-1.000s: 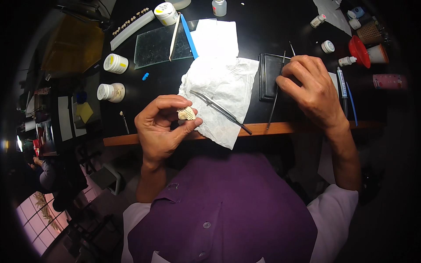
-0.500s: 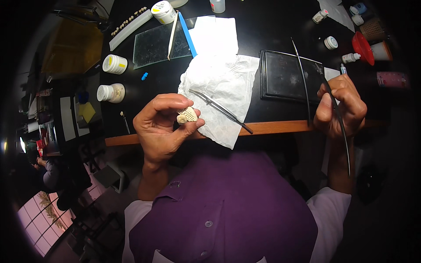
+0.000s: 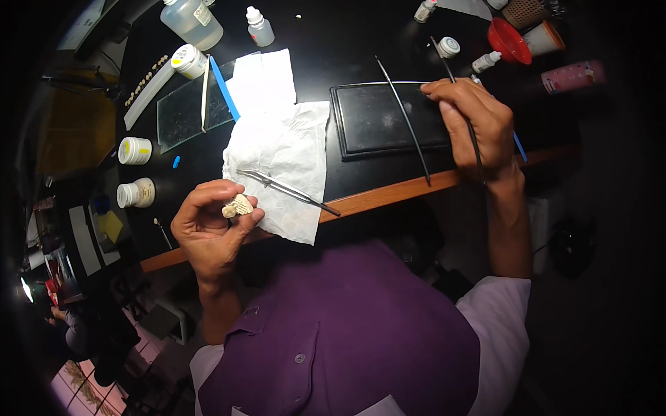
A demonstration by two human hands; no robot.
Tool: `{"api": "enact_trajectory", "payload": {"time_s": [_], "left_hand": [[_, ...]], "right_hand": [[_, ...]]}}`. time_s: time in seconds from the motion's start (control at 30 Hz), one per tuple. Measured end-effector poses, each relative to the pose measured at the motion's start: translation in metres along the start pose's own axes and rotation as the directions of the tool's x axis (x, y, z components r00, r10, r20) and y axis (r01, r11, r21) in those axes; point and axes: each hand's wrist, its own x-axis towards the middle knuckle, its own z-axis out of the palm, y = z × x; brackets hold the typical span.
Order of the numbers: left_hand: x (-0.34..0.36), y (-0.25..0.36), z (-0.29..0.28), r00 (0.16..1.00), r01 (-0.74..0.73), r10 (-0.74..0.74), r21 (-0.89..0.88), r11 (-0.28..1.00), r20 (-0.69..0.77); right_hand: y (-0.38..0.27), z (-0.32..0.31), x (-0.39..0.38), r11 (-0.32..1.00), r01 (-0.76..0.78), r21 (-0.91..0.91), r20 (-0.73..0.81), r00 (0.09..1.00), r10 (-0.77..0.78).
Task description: The person paints a dental crown using a brush and a palette, fits the crown onto a dental cast model, hands a container to another person, and paints the crown with the brush.
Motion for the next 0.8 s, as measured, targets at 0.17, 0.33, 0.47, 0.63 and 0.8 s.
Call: {"api": "enact_trajectory", "payload": {"time_s": [0.17, 0.33, 0.47, 0.63, 0.8], "left_hand": [[0.000, 0.002, 0.004, 0.999, 0.038, -0.038, 0.021, 0.999, 0.004], [0.000, 0.002, 0.008, 0.999, 0.035, -0.034, 0.039, 0.999, -0.014], [-0.001, 0.002, 0.009, 1.000, 0.024, -0.023, 0.047, 0.999, -0.022], [-0.003, 0.001, 0.008, 0.999, 0.025, -0.024, 0.057, 0.998, -0.023], [-0.004, 0.001, 0.007, 0.999, 0.028, -0.027, 0.065, 0.998, -0.023]], "right_hand": [[0.017, -0.011, 0.002, 0.999, -0.049, 0.008, 0.338, 0.940, 0.043], [0.024, -0.015, 0.013, 0.994, -0.104, 0.018, 0.483, 0.872, 0.083], [0.031, -0.013, 0.022, 0.992, -0.123, -0.024, 0.552, 0.826, 0.115], [0.039, -0.017, 0.031, 0.995, -0.021, 0.100, 0.474, 0.880, -0.030], [0.052, -0.022, 0.061, 0.997, 0.025, 0.067, 0.461, 0.886, -0.053]]}}
